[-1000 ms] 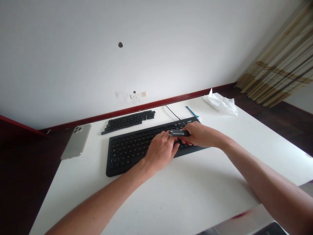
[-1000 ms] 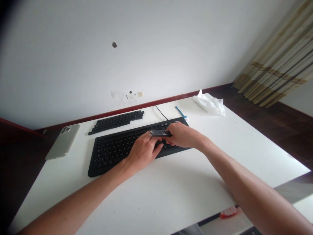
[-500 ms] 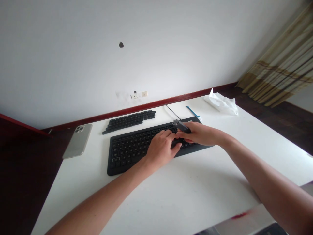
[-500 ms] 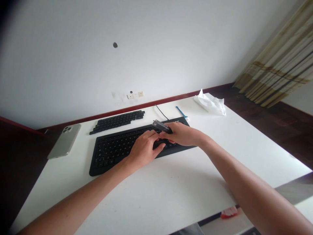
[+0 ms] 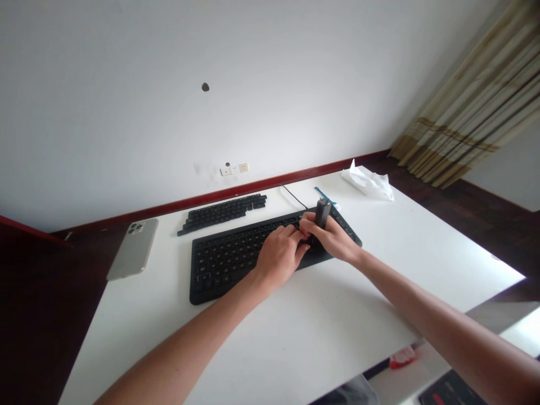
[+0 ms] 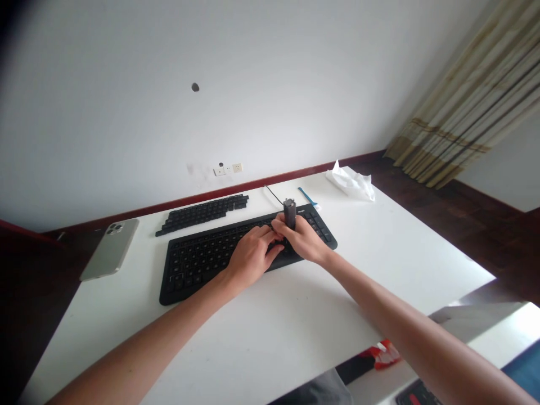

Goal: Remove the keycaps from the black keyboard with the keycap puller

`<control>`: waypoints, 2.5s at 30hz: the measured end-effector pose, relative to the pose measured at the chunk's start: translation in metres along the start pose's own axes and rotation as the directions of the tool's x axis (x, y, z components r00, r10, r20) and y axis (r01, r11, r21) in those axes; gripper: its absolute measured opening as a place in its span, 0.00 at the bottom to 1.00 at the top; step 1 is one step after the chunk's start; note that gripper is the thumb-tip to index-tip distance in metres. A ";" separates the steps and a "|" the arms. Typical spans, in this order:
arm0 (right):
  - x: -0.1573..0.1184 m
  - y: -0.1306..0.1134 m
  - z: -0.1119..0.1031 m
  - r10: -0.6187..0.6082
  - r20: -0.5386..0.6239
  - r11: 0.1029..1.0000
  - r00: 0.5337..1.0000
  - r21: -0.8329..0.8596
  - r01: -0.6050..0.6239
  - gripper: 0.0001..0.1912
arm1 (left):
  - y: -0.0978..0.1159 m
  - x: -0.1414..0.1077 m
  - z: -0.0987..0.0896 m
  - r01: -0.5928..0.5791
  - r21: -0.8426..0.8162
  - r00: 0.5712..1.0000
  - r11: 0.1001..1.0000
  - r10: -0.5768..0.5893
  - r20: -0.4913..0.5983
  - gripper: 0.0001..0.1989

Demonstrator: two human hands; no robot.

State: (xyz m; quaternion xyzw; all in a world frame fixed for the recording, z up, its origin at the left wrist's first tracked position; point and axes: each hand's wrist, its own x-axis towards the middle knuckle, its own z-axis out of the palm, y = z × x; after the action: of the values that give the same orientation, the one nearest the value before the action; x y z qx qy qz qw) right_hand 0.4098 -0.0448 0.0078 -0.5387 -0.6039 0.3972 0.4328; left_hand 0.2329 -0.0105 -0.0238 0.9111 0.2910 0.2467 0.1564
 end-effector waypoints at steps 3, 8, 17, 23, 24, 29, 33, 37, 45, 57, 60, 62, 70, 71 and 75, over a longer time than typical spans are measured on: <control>-0.004 0.014 0.021 0.052 -0.249 0.969 0.967 0.245 0.011 0.24 | 0.003 -0.002 -0.001 -0.003 0.045 1.000 0.999 0.003 0.001 0.05; -0.006 0.012 0.040 0.168 -0.369 0.914 0.914 0.406 -0.004 0.25 | -0.001 -0.002 0.000 0.020 -0.005 1.000 1.000 -0.020 -0.011 0.03; 0.007 0.003 0.047 0.198 -0.454 0.826 0.869 0.554 0.102 0.26 | -0.010 0.003 0.001 0.037 -0.159 0.999 0.987 -0.041 -0.020 0.03; 0.010 0.000 0.057 0.191 -0.536 0.817 0.822 0.551 0.169 0.26 | -0.009 0.001 0.002 0.051 -0.121 0.998 0.991 -0.055 -0.034 0.04; 0.009 -0.001 0.058 0.179 -0.548 0.814 0.817 0.549 0.190 0.26 | -0.008 0.000 0.002 0.047 -0.107 0.998 0.993 -0.051 -0.033 0.04; 0.003 -0.002 0.054 0.108 -0.541 0.828 0.834 0.513 0.226 0.25 | -0.002 -0.004 0.003 0.003 0.060 0.999 0.998 -0.001 -0.033 0.14; 0.002 -0.004 0.049 0.082 -0.515 0.833 0.853 0.505 0.225 0.25 | -0.001 -0.004 0.010 -0.071 0.160 0.998 0.985 0.070 0.009 0.24; 0.003 -0.004 0.046 0.061 -0.542 0.824 0.838 0.501 0.264 0.25 | -0.003 -0.003 0.011 -0.084 0.109 0.996 0.991 0.083 0.015 0.22; 0.008 0.005 0.039 0.140 -0.402 0.813 0.905 0.568 0.127 0.23 | -0.001 -0.002 -0.002 -0.004 -0.001 0.999 1.000 0.004 -0.052 0.04; 0.011 0.000 0.024 0.068 -0.527 0.968 0.847 0.242 0.072 0.12 | 0.004 -0.003 -0.004 -0.011 0.093 0.999 0.996 0.014 -0.034 0.05; 0.019 -0.013 0.018 0.083 -0.517 0.930 0.852 0.347 0.120 0.13 | 0.004 -0.003 -0.004 -0.014 0.089 0.999 0.996 0.017 -0.030 0.05; 0.024 -0.020 0.014 0.108 -0.457 0.876 0.883 0.463 0.132 0.11 | 0.004 -0.003 -0.005 -0.013 0.085 1.000 0.996 0.015 -0.026 0.05; 0.020 -0.008 0.022 0.249 -0.410 0.736 0.877 0.669 0.103 0.27 | 0.006 -0.003 -0.005 -0.034 0.136 0.999 0.990 0.037 -0.020 0.05; 0.019 -0.006 0.023 0.260 -0.423 0.726 0.868 0.678 0.113 0.27 | 0.006 -0.003 -0.004 -0.037 0.148 0.999 0.988 0.040 -0.018 0.05; 0.020 -0.001 0.028 0.291 -0.434 0.684 0.852 0.718 0.132 0.26 | 0.008 -0.003 -0.005 -0.035 0.180 0.999 0.983 0.038 -0.009 0.04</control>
State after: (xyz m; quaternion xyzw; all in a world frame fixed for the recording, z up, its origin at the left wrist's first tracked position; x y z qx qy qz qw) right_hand 0.3816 -0.0255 0.0019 -0.4354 -0.2327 0.4625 0.7365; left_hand 0.2315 -0.0178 -0.0180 0.9251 0.2962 0.2278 0.0671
